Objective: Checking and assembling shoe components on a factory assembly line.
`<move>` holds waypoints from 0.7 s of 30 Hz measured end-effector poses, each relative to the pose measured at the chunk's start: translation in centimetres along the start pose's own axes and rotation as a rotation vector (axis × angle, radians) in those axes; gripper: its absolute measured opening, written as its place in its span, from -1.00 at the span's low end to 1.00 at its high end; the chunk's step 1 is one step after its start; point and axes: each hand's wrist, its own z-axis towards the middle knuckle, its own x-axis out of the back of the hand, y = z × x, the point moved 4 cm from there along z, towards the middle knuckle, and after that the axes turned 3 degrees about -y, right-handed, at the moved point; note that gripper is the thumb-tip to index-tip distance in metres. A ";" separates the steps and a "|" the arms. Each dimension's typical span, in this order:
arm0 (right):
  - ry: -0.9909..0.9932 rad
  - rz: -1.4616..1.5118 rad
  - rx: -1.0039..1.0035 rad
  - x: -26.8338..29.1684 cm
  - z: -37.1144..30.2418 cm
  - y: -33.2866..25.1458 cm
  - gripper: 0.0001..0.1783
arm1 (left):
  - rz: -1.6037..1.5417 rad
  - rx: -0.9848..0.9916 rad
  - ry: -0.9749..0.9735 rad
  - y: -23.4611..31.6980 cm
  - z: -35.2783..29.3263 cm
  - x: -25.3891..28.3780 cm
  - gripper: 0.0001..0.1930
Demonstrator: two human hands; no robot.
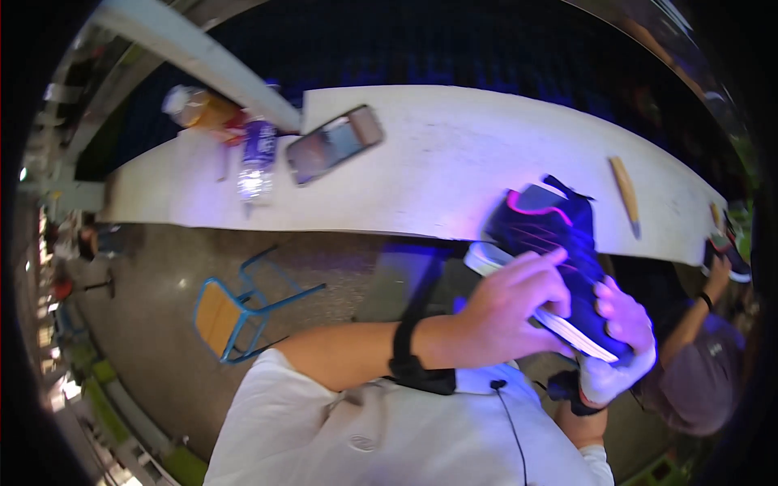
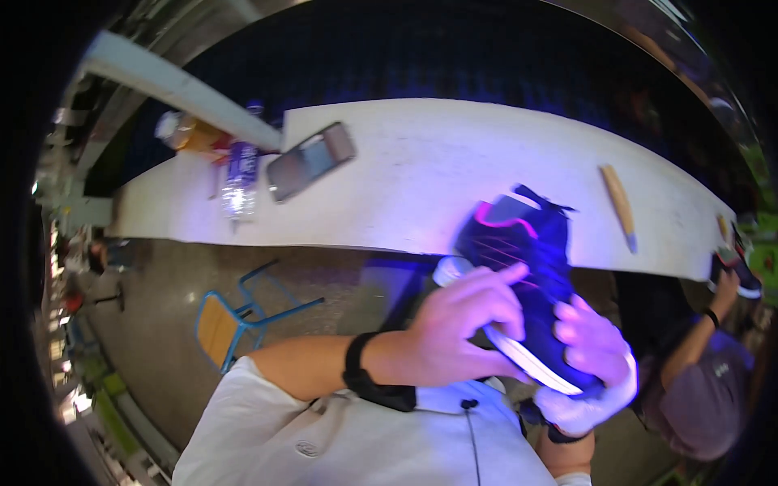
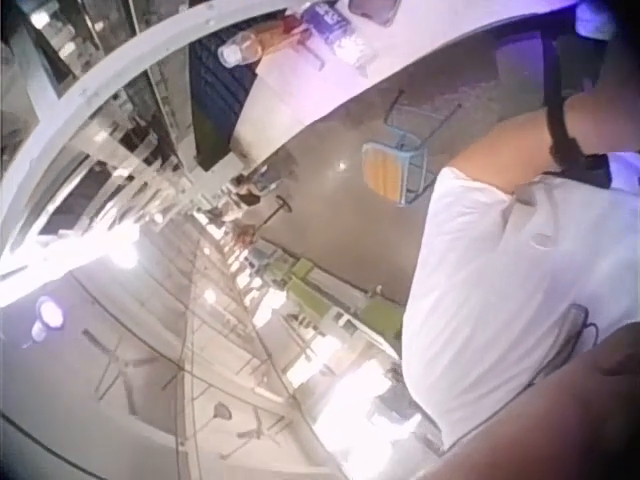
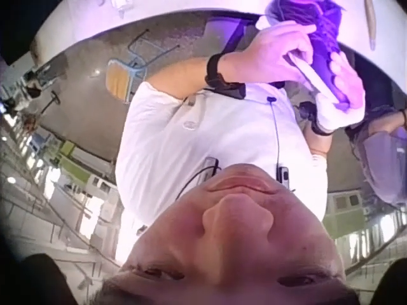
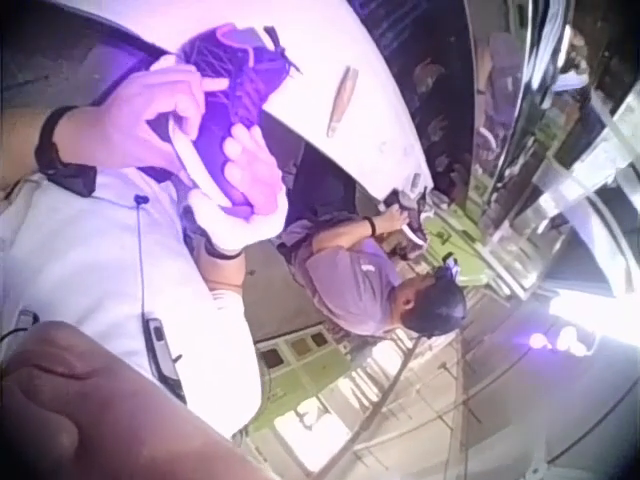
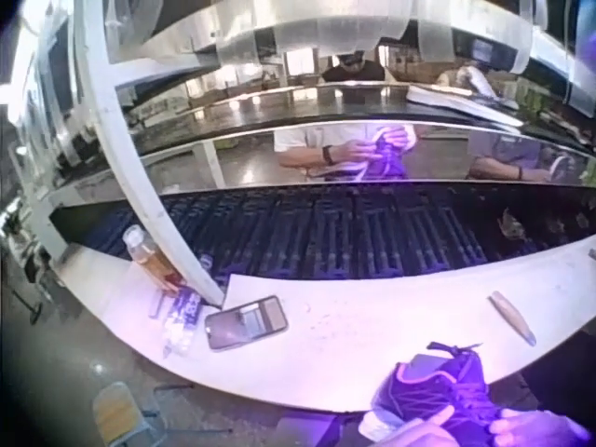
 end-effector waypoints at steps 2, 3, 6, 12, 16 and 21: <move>0.088 -0.015 0.012 0.3 -1.3 1.0 -0.46 | 0.018 0.033 0.025 -0.3 -0.1 -0.5 -0.44; 0.106 -0.001 0.019 0.5 -1.9 1.8 -0.44 | 0.065 0.028 0.037 -0.4 -0.1 -0.7 -0.43; 0.171 0.115 0.006 2.2 -3.8 4.5 -0.44 | 0.172 0.028 0.069 -1.1 0.0 -1.5 -0.40; 0.380 0.526 -0.128 4.6 -4.0 10.2 -0.56 | 0.593 0.137 -0.078 -3.9 -0.7 0.6 -0.44; 0.426 0.752 -0.296 -0.2 -3.6 14.2 -0.51 | 0.789 0.001 -0.218 -4.1 1.0 3.3 -0.49; 0.184 0.345 -0.367 -0.8 -2.2 14.6 -0.25 | 1.030 -0.107 -0.435 -3.8 3.8 4.6 -0.54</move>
